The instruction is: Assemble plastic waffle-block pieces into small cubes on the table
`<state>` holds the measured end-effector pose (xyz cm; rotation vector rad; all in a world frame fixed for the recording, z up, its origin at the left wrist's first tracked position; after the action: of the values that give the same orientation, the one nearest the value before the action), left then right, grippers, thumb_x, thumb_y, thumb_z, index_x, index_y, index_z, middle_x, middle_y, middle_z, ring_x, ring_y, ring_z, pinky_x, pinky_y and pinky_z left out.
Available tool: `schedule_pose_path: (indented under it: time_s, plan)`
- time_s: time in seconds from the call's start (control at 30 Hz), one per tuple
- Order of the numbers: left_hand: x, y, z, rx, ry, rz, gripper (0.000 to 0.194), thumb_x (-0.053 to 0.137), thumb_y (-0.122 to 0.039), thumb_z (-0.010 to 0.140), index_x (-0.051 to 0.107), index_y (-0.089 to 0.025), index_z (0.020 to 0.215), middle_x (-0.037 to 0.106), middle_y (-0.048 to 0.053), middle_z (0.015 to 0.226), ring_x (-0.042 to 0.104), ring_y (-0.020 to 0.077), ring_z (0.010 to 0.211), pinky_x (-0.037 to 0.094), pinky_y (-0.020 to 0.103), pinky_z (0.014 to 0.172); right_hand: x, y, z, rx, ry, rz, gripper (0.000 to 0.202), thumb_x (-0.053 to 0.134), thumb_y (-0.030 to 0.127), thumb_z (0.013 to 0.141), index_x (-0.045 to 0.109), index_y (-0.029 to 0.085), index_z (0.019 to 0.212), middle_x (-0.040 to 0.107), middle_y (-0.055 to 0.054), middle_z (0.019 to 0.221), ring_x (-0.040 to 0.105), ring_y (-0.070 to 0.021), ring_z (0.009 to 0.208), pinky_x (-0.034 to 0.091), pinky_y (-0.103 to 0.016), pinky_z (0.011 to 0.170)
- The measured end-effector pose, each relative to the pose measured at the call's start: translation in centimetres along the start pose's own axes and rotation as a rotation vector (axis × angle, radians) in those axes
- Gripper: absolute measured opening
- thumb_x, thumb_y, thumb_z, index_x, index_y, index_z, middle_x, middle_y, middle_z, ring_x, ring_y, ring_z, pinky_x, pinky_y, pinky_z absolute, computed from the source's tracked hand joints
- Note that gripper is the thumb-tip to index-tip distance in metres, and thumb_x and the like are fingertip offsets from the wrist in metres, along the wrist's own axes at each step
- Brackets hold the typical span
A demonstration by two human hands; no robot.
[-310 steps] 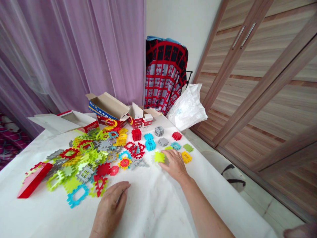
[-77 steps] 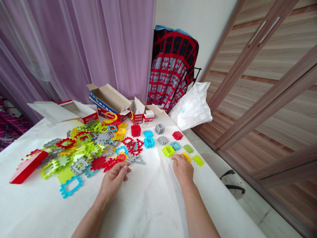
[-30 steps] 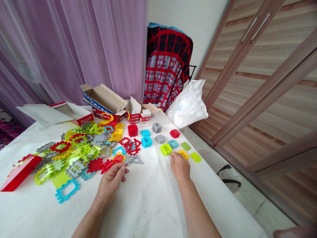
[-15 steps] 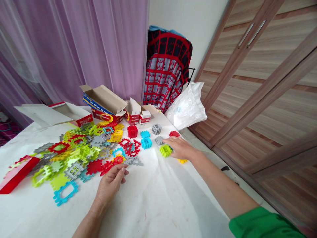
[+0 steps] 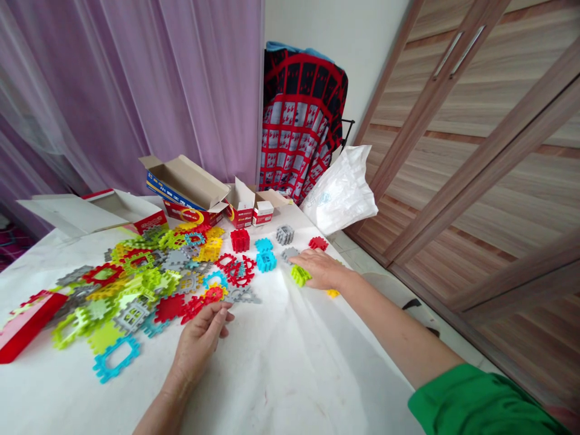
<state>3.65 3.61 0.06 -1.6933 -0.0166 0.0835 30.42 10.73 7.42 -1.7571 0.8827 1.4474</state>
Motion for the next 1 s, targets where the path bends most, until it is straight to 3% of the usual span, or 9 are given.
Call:
schedule_pose_path:
  time_s: [1.0]
  plan:
    - [-0.1,-0.2,0.0,0.018,-0.006,0.03,0.054,0.066,-0.067,0.06,0.067,-0.019,0.085,0.067,0.002,0.068,0.051,0.011,0.048,0.032,0.019,0.036,1.2,-0.4,0.8,-0.067,-0.009,-0.01,0.06,0.06,0.013,0.074,0.051,0.021,0.133,0.063,-0.01,0.112,0.053,-0.0236,0.106,0.035,-0.036,0.095]
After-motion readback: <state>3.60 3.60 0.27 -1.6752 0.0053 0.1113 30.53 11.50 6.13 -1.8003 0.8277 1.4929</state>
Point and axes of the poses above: each hand's wrist, its own z-axis towards the middle knuckle, its own x-axis out of the palm, y = z × x, the point moved 6 cm from there along z, towards the middle knuckle
